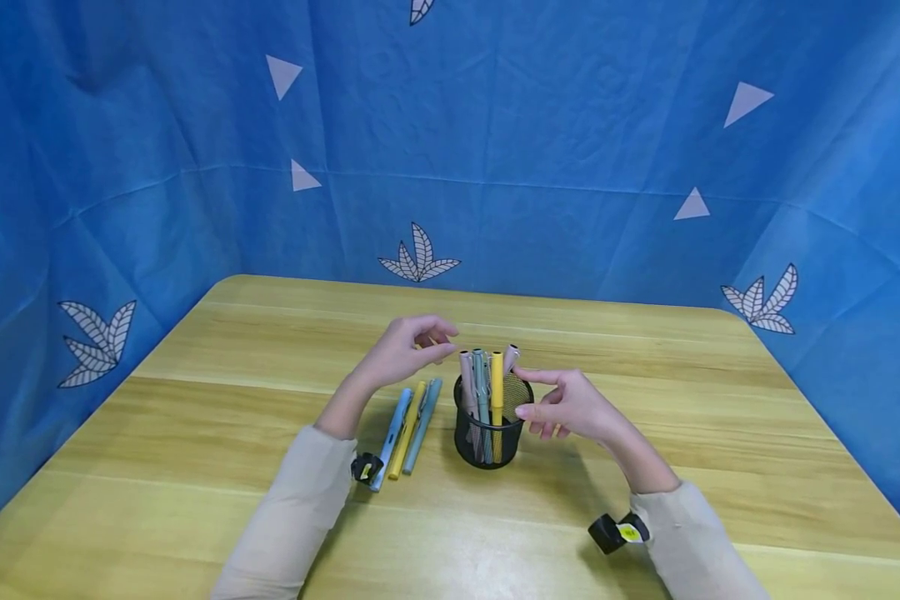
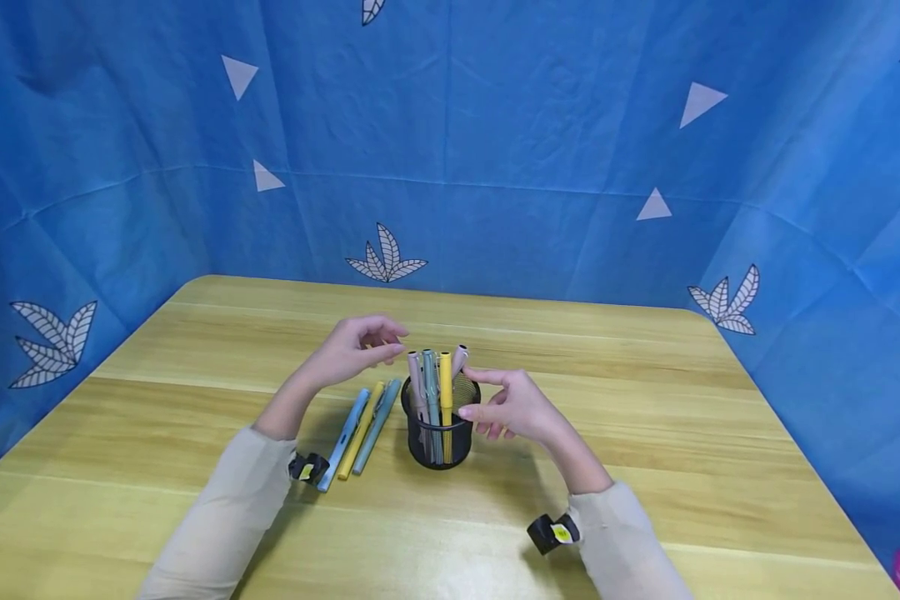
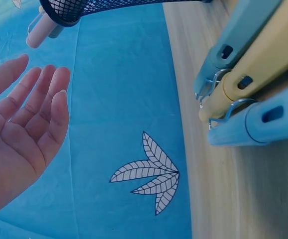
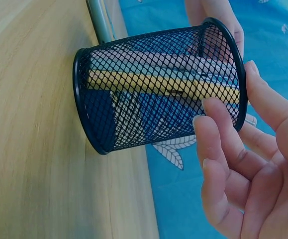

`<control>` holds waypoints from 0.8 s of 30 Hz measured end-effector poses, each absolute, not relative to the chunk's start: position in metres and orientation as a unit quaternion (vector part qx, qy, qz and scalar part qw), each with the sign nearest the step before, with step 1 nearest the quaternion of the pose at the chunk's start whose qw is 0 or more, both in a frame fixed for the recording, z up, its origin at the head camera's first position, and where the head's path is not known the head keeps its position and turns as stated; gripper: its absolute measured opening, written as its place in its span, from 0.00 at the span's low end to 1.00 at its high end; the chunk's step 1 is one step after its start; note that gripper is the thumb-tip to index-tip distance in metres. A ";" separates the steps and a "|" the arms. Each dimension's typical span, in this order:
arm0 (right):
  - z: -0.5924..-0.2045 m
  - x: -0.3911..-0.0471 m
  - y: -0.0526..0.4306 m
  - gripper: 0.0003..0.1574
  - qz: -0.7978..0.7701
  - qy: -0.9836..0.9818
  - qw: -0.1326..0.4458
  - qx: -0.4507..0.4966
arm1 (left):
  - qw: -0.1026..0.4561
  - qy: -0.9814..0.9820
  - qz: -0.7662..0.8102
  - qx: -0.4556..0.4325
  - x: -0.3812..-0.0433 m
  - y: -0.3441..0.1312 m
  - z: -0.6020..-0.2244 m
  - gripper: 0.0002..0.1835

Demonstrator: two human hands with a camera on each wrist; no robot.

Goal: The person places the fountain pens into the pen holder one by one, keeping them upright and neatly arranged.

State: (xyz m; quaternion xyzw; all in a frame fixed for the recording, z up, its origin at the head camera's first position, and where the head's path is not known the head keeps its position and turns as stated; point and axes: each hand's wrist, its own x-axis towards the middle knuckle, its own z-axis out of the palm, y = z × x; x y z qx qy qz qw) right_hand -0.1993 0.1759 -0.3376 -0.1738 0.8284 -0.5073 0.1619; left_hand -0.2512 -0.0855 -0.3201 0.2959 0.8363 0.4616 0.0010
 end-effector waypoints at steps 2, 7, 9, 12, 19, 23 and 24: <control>-0.338 -0.199 0.176 0.41 -0.507 0.829 0.162 -0.174 | 0.005 0.836 0.465 0.293 -0.251 -0.087 -0.321 0.12; -0.339 -0.199 0.175 0.41 -0.510 0.826 0.165 -0.172 | 0.014 0.830 0.478 0.286 -0.250 -0.089 -0.323 0.12; -0.339 -0.199 0.175 0.41 -0.511 0.826 0.166 -0.170 | 0.016 0.828 0.484 0.282 -0.249 -0.089 -0.323 0.13; -0.338 -0.199 0.175 0.41 -0.511 0.827 0.165 -0.169 | 0.017 0.828 0.487 0.279 -0.248 -0.090 -0.323 0.14; -0.340 -0.199 0.175 0.41 -0.512 0.826 0.164 -0.170 | 0.014 0.829 0.485 0.277 -0.249 -0.091 -0.325 0.15; -0.341 -0.198 0.174 0.41 -0.514 0.825 0.163 -0.168 | 0.017 0.830 0.484 0.275 -0.249 -0.091 -0.324 0.14; -0.341 -0.198 0.174 0.41 -0.515 0.825 0.162 -0.168 | 0.018 0.831 0.483 0.274 -0.249 -0.091 -0.324 0.14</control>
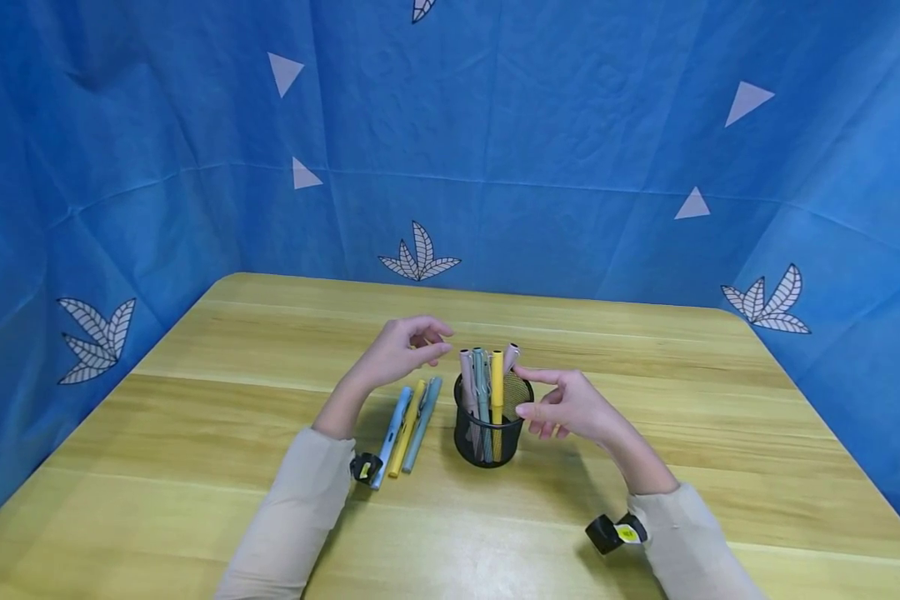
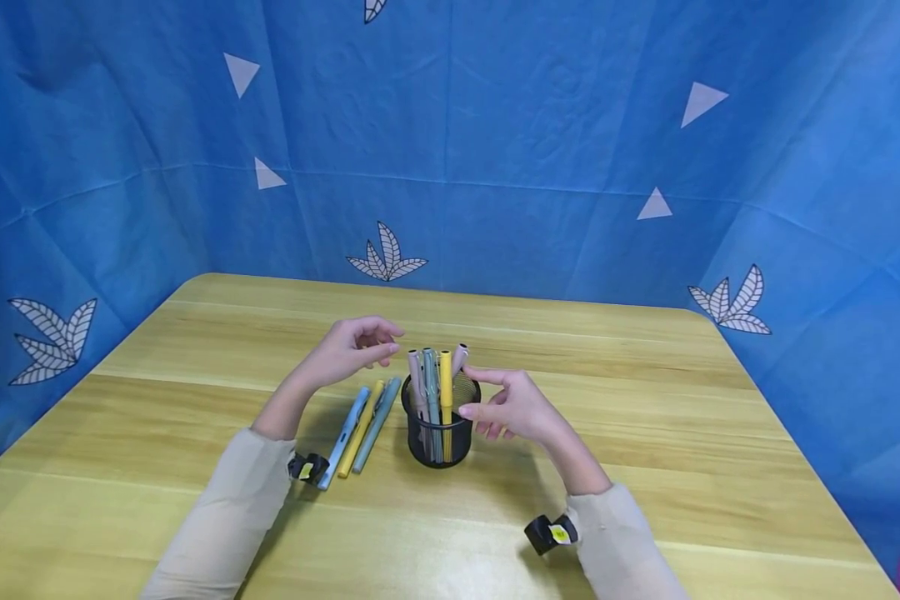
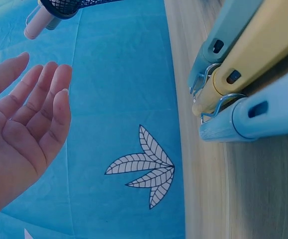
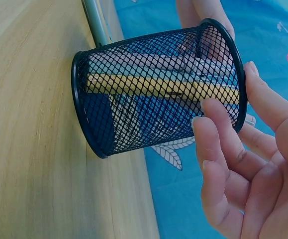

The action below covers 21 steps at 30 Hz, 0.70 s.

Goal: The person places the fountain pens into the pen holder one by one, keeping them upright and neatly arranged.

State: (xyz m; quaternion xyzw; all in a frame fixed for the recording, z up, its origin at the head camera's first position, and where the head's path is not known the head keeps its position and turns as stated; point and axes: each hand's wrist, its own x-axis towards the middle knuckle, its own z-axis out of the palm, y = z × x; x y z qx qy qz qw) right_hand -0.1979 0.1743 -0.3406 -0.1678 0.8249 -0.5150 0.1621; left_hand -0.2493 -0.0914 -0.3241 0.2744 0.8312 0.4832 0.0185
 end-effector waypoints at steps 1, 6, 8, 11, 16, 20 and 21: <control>-0.341 -0.198 0.174 0.41 -0.516 0.824 0.162 -0.167 | 0.021 0.832 0.483 0.274 -0.249 -0.092 -0.324 0.14; -0.341 -0.197 0.175 0.41 -0.518 0.824 0.161 -0.166 | 0.031 0.834 0.476 0.276 -0.251 -0.093 -0.324 0.13; -0.341 -0.196 0.176 0.41 -0.517 0.824 0.161 -0.165 | 0.033 0.838 0.470 0.277 -0.252 -0.094 -0.325 0.13; -0.340 -0.196 0.176 0.41 -0.518 0.824 0.161 -0.164 | 0.032 0.846 0.453 0.277 -0.253 -0.096 -0.325 0.13; -0.340 -0.198 0.175 0.41 -0.517 0.825 0.160 -0.166 | 0.037 0.860 0.425 0.280 -0.252 -0.098 -0.324 0.13; -0.340 -0.198 0.175 0.40 -0.514 0.826 0.157 -0.167 | 0.049 0.869 0.404 0.282 -0.252 -0.099 -0.326 0.15; -0.341 -0.198 0.175 0.40 -0.514 0.827 0.157 -0.167 | 0.052 0.872 0.399 0.280 -0.252 -0.100 -0.326 0.15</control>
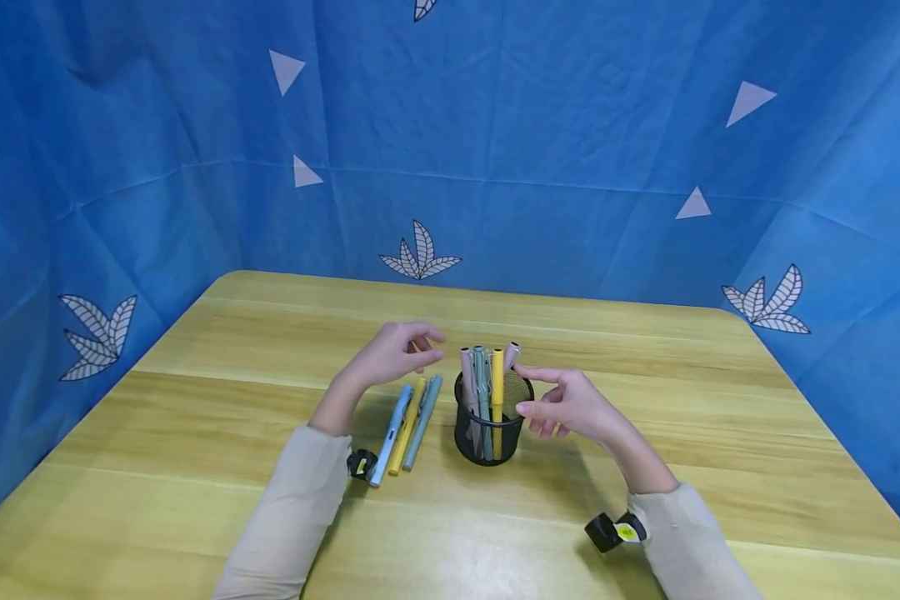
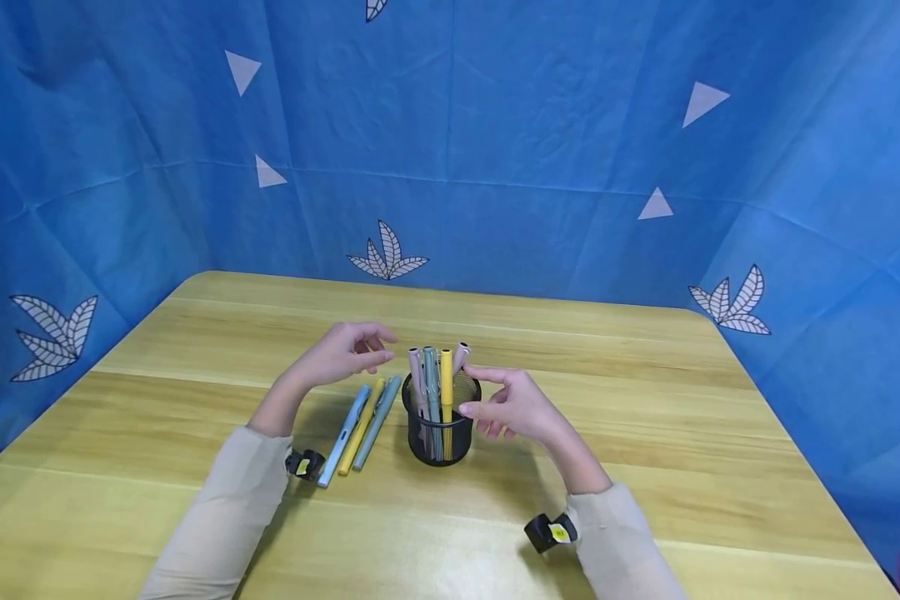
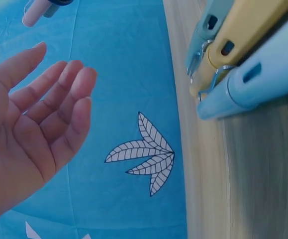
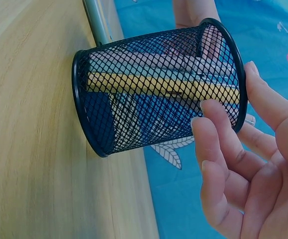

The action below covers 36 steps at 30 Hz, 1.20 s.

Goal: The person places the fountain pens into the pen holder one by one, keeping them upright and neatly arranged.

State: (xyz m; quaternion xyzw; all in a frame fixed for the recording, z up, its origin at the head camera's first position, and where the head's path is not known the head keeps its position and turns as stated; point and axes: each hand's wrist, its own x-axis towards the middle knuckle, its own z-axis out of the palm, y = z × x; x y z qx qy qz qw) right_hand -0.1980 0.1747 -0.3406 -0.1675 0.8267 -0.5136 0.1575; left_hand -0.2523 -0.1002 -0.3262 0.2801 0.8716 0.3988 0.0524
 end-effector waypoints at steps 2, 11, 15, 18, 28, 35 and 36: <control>-0.341 -0.198 0.175 0.40 -0.514 0.827 0.158 -0.167 | 0.059 0.877 0.388 0.276 -0.253 -0.102 -0.327 0.16; -0.340 -0.197 0.175 0.40 -0.518 0.824 0.160 -0.165 | 0.075 0.914 0.321 0.235 -0.254 -0.111 -0.328 0.19; -0.342 -0.198 0.175 0.40 -0.518 0.823 0.159 -0.170 | 0.082 0.920 0.305 0.233 -0.253 -0.112 -0.328 0.20; -0.342 -0.198 0.176 0.41 -0.518 0.822 0.159 -0.173 | 0.092 0.920 0.302 0.230 -0.253 -0.113 -0.328 0.20; -0.343 -0.198 0.176 0.40 -0.516 0.823 0.158 -0.177 | 0.115 0.919 0.306 0.221 -0.257 -0.118 -0.336 0.21; -0.342 -0.198 0.176 0.40 -0.517 0.822 0.156 -0.181 | 0.155 0.916 0.312 0.199 -0.260 -0.121 -0.342 0.24; -0.342 -0.198 0.176 0.40 -0.517 0.822 0.156 -0.181 | 0.161 0.916 0.311 0.197 -0.260 -0.121 -0.343 0.24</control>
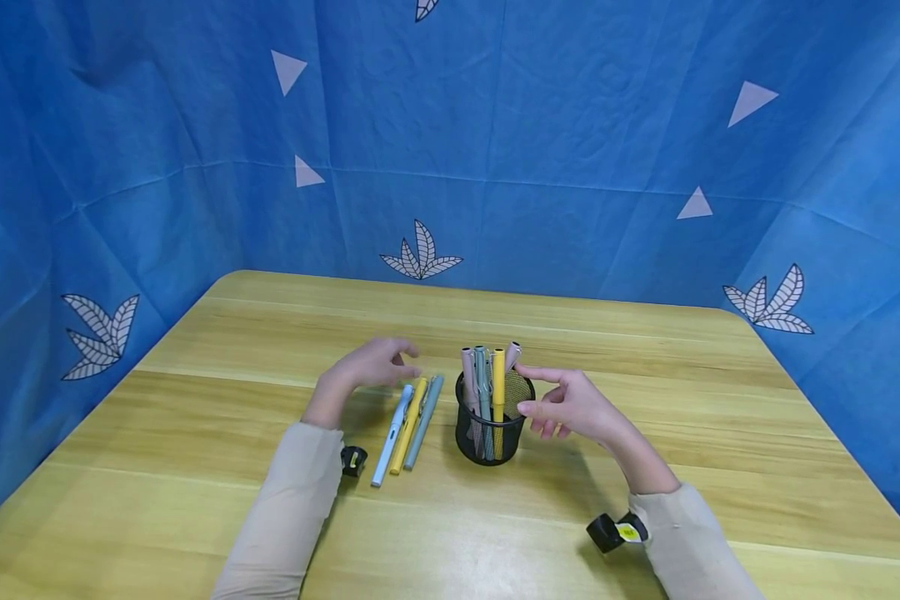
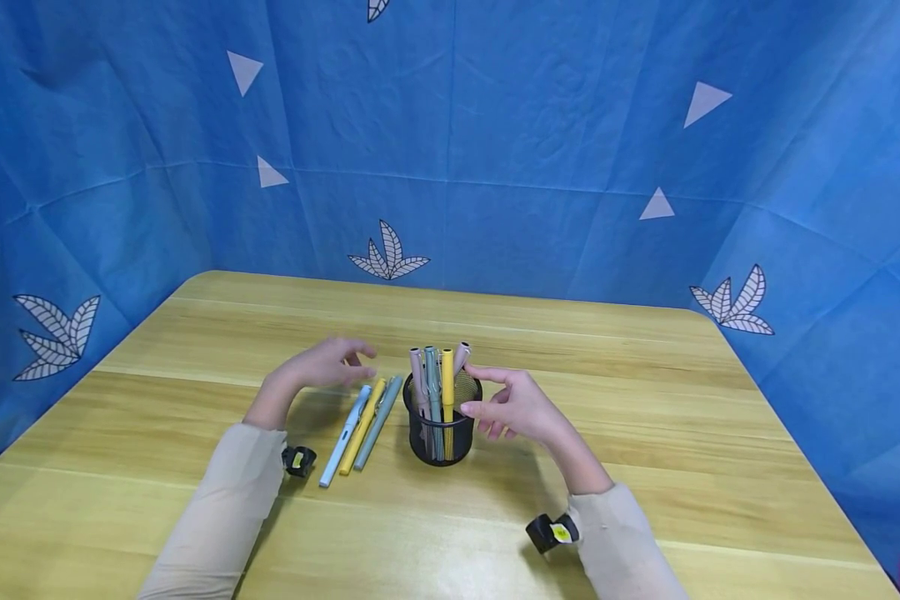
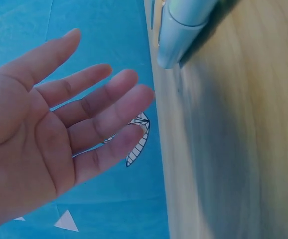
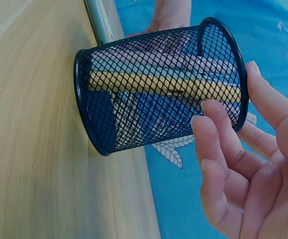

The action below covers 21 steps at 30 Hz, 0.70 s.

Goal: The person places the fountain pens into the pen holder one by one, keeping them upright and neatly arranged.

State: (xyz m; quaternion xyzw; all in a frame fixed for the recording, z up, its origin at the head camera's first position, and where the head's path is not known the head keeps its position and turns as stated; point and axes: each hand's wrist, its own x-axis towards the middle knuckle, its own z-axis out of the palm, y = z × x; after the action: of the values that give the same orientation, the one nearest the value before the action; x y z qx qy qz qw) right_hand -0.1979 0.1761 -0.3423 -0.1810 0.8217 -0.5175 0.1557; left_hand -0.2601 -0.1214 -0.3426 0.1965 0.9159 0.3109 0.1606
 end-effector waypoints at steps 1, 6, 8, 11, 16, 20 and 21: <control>-0.342 -0.198 0.176 0.40 -0.518 0.822 0.156 -0.181 | 0.167 0.916 0.308 0.194 -0.260 -0.122 -0.343 0.24; -0.341 -0.197 0.176 0.41 -0.520 0.821 0.158 -0.178 | 0.194 0.916 0.299 0.183 -0.260 -0.122 -0.344 0.26; -0.341 -0.197 0.176 0.41 -0.520 0.821 0.158 -0.176 | 0.206 0.915 0.295 0.181 -0.260 -0.123 -0.345 0.26; -0.341 -0.197 0.176 0.41 -0.521 0.820 0.160 -0.174 | 0.226 0.913 0.290 0.174 -0.260 -0.123 -0.346 0.27; -0.341 -0.198 0.176 0.41 -0.523 0.819 0.162 -0.173 | 0.246 0.913 0.282 0.165 -0.260 -0.124 -0.348 0.30; -0.341 -0.198 0.177 0.41 -0.521 0.819 0.161 -0.175 | 0.254 0.911 0.287 0.153 -0.258 -0.122 -0.349 0.33; -0.341 -0.198 0.176 0.41 -0.521 0.820 0.161 -0.175 | 0.256 0.910 0.287 0.152 -0.258 -0.122 -0.349 0.34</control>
State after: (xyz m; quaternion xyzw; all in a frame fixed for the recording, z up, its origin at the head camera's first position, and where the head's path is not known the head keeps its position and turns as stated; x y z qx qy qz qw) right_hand -0.1981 0.1765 -0.3409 -0.1750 0.8197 -0.5211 0.1611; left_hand -0.2578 -0.1221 -0.3493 0.1522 0.9105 0.2869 0.2561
